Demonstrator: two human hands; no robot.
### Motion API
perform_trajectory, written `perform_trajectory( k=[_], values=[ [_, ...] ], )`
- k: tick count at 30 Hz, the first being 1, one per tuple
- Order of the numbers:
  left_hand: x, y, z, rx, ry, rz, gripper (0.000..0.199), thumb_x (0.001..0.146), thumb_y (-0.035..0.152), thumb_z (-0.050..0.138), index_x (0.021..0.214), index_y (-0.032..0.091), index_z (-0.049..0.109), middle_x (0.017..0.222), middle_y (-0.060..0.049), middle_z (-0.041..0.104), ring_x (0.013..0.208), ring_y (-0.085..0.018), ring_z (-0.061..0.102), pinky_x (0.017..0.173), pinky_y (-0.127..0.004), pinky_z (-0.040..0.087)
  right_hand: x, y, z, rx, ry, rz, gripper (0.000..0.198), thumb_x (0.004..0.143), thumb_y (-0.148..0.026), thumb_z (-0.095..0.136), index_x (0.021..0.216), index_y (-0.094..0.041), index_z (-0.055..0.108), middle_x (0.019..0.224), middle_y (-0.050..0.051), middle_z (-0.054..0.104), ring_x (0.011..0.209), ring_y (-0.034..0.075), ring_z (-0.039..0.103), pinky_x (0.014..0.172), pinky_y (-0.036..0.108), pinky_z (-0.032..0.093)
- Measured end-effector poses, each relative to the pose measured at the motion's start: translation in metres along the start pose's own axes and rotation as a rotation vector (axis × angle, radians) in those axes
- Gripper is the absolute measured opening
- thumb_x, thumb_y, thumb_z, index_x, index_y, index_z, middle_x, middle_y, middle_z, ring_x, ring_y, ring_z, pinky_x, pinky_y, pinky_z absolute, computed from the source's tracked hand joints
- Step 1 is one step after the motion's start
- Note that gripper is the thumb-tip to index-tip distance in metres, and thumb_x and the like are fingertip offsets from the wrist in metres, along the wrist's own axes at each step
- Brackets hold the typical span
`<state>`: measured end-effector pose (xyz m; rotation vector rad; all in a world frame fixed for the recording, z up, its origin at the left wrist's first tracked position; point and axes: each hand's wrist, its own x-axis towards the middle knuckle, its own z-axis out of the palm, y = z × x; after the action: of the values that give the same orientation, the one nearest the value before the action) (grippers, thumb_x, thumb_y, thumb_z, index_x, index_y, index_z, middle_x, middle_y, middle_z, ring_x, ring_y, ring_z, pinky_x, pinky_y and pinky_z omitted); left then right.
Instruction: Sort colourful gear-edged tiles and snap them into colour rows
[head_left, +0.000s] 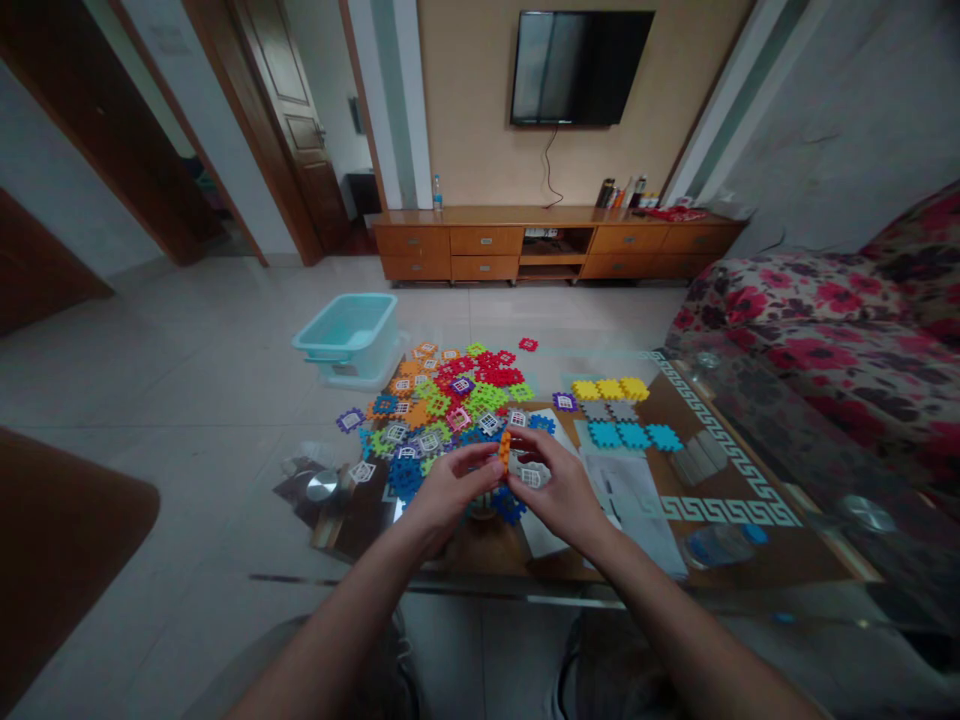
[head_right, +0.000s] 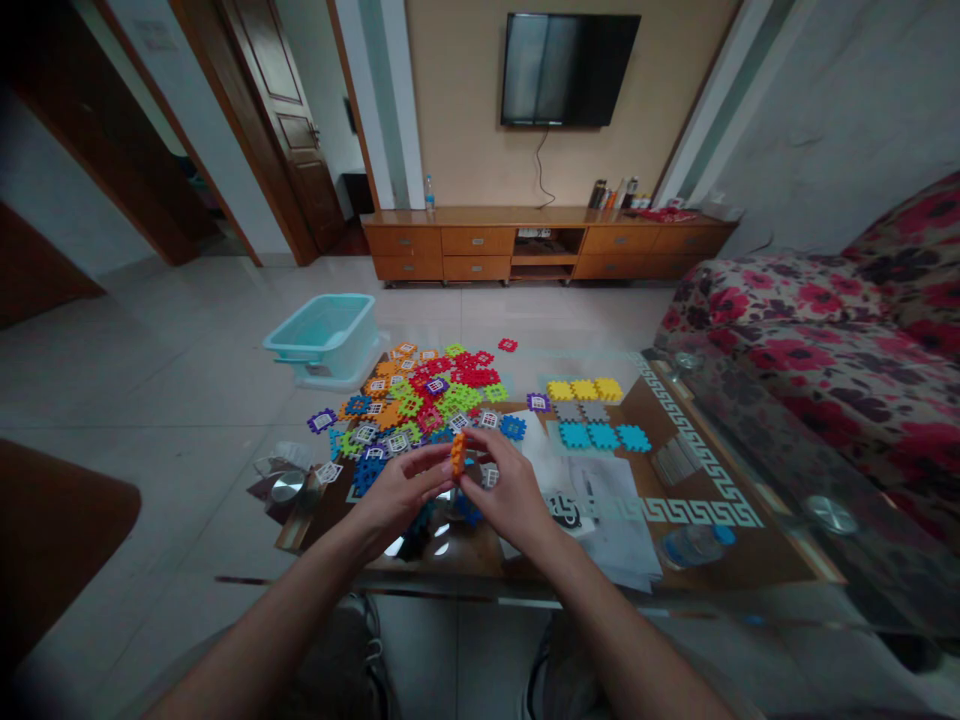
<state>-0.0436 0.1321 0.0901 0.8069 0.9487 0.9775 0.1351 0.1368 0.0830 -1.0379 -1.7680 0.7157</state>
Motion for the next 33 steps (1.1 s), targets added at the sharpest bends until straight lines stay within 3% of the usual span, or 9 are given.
perform_trajectory(
  k=[6, 16, 23, 33],
  values=[
    [-0.0008, 0.004, 0.0038, -0.053, 0.018, -0.041, 0.048, 0.062, 0.034, 0.091, 0.102, 0.015, 0.073, 0.099, -0.008, 0.074, 0.086, -0.014, 0.066, 0.086, -0.028, 0.051, -0.0005, 0.002, -0.0012, -0.022, -0.004, -0.019, 0.054, 0.077, -0.01, 0.068, 0.127, -0.026, 0.058, 0.122, 0.006, 0.065, 0.102, 0.021, 0.067, 0.089, 0.039, 0.059],
    [-0.0005, 0.0017, 0.0005, -0.062, -0.02, -0.073, 0.048, 0.068, 0.036, 0.088, 0.106, 0.015, 0.069, 0.094, -0.009, 0.074, 0.084, -0.015, 0.068, 0.087, -0.031, 0.052, -0.0012, 0.001, -0.0021, -0.053, -0.012, -0.032, 0.054, 0.075, -0.011, 0.066, 0.127, -0.025, 0.057, 0.118, 0.007, 0.066, 0.097, 0.021, 0.068, 0.088, 0.039, 0.058],
    [-0.0019, 0.003, 0.0013, -0.065, -0.014, -0.078, 0.052, 0.063, 0.034, 0.091, 0.106, 0.016, 0.068, 0.094, -0.008, 0.074, 0.086, -0.016, 0.069, 0.087, -0.032, 0.052, -0.0013, -0.0022, -0.0021, -0.046, -0.032, -0.003, 0.055, 0.074, -0.01, 0.064, 0.127, -0.024, 0.056, 0.12, 0.008, 0.065, 0.098, 0.021, 0.067, 0.085, 0.038, 0.058],
    [-0.001, 0.0048, 0.0027, -0.163, -0.032, -0.11, 0.045, 0.072, 0.045, 0.083, 0.102, 0.015, 0.069, 0.09, -0.007, 0.073, 0.079, -0.015, 0.07, 0.081, -0.029, 0.053, -0.0009, -0.0024, -0.0038, -0.041, -0.006, 0.034, 0.055, 0.07, -0.009, 0.067, 0.121, -0.023, 0.056, 0.114, 0.007, 0.067, 0.095, 0.02, 0.067, 0.086, 0.038, 0.058]
  ],
)
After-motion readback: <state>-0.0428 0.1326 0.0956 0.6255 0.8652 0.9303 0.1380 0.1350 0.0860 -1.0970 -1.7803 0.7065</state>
